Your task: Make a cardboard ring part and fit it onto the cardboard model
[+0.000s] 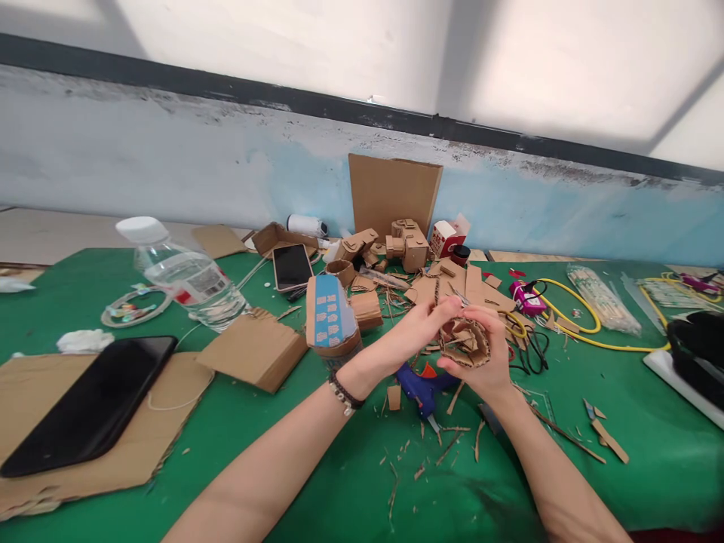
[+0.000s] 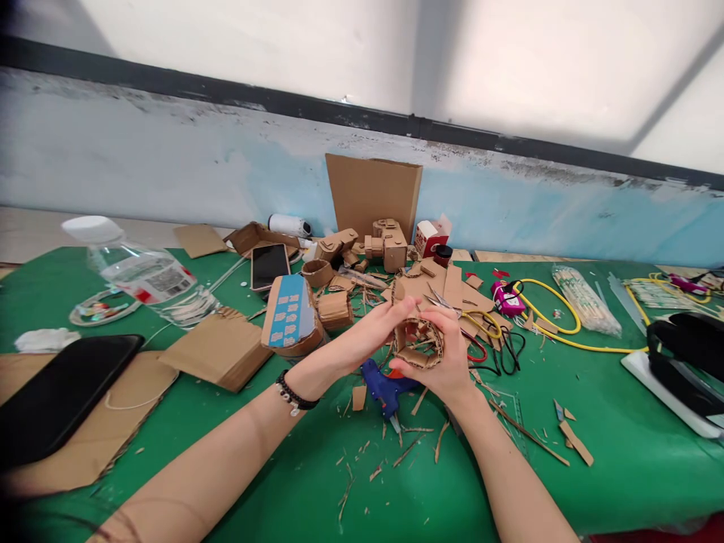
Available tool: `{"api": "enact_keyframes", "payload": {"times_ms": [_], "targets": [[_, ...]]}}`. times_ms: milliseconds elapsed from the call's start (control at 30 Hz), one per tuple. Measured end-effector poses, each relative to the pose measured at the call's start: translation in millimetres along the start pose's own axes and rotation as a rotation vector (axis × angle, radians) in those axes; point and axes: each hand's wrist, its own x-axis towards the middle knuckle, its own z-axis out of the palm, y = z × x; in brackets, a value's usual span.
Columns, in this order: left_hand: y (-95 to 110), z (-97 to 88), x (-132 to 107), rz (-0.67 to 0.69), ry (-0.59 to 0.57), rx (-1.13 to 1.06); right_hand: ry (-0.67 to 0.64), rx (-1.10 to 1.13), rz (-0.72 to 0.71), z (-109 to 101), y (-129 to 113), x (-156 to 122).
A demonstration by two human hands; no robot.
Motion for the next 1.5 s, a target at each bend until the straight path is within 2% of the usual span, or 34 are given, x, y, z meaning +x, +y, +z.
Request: {"api": "enact_keyframes", "payload": {"times_ms": [100, 200, 300, 433, 600, 733, 800, 900, 1000, 1067, 1133, 1200, 1300, 1400, 1500], "targets": [[-9.2, 2.0, 3.2, -0.075, 0.013, -0.176, 0.027, -0.04, -0.027, -1.7, 1.0, 6.0], [-15.6, 6.1, 2.2, -0.078, 0.058, -0.244, 0.031, -0.052, -0.074, -3.8, 2.9, 6.7], [-19.7, 13.4, -1.3, -0.065, 0.081, -0.23, -0.003, -0.043, -0.117, -6.5, 3.7, 6.1], [-22.6, 23.7, -7.4, -0.069, 0.095, -0.18, -0.007, -0.041, -0.113, -9.5, 4.7, 6.8], [-24.6, 29.1, -12.1, -0.009, 0.13, -0.132, -0.014, -0.091, -0.109, -10.2, 6.5, 7.0], [-22.9, 19.6, -6.9, -0.026, 0.139, -0.172, -0.004, -0.109, -0.108, -17.3, 9.6, 10.3], [-20.2, 11.5, -2.8, -0.056, 0.101, -0.181, 0.038, -0.18, -0.138, -23.1, 11.2, 13.6], [-17.8, -0.6, 3.4, -0.094, 0.014, -0.078, 0.089, -0.333, -0.17, -27.6, 10.7, 17.5], [-19.1, -13.0, 10.7, 0.032, 0.037, 0.11, -0.007, -0.275, -0.193, -24.8, 5.6, 18.5], [-19.4, -21.7, 15.6, 0.177, 0.106, 0.23, -0.031, -0.104, -0.092, -22.4, 2.2, 19.4], [-17.6, -28.6, 18.9, 0.253, 0.148, 0.298, 0.029, 0.108, 0.122, -21.6, 1.9, 21.5], [-14.4, -30.8, 19.3, 0.253, 0.115, 0.311, 0.04, 0.3, 0.359, -21.5, 5.2, 24.1], [-10.6, -26.0, 15.8, 0.188, -0.006, 0.272, -0.117, 0.435, 0.595, -20.0, 12.0, 26.2], [-11.6, -19.9, 11.7, 0.132, -0.097, 0.241, -0.167, 0.482, 0.677, -16.6, 13.6, 25.0], [-17.6, -19.3, 11.2, 0.156, -0.103, 0.244, -0.177, 0.52, 0.672, -12.6, 9.1, 22.3]]}}
